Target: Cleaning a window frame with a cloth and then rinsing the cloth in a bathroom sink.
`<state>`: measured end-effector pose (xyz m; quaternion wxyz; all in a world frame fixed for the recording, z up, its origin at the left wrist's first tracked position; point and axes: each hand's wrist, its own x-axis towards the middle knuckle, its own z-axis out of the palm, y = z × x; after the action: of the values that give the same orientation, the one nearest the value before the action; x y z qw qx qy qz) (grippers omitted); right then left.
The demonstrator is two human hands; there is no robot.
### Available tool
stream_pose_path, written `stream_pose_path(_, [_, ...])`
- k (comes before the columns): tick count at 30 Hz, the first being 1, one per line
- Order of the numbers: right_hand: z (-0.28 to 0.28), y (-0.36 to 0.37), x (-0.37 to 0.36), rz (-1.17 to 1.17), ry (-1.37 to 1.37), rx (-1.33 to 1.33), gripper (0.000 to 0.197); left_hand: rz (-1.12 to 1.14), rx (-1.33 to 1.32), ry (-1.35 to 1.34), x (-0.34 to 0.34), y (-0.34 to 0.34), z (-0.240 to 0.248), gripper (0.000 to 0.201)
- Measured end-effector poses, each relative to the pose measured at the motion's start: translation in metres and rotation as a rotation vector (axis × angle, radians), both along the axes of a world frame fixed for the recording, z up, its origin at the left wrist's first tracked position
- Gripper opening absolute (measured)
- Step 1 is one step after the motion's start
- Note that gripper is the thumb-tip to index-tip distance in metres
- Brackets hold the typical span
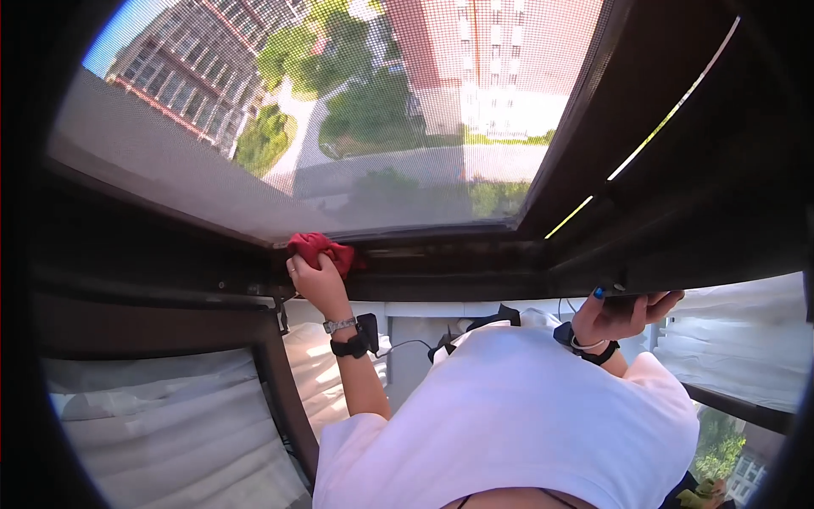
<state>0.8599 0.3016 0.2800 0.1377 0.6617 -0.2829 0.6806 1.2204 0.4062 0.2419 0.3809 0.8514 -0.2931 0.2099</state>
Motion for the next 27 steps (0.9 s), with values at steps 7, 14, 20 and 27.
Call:
stream_pose_path(7, [0.004,0.001,-0.005,0.033,0.009,0.023,0.052,-0.247,0.087,0.0,-0.095,-0.042,0.001,0.026])
stream_pose_path(14, [0.003,0.008,-0.002,0.014,-0.075,0.077,0.054,-0.817,0.038,-0.085,-0.198,-0.084,-0.002,0.032])
stream_pose_path(20, [-0.008,0.009,0.0,0.016,-0.085,0.111,0.051,-0.805,0.152,-0.084,-0.156,-0.065,0.007,0.038])
stream_pose_path(27, [-0.003,0.003,-0.001,-0.013,-0.123,0.072,0.048,-0.003,0.044,0.033,0.002,0.01,-0.005,0.037])
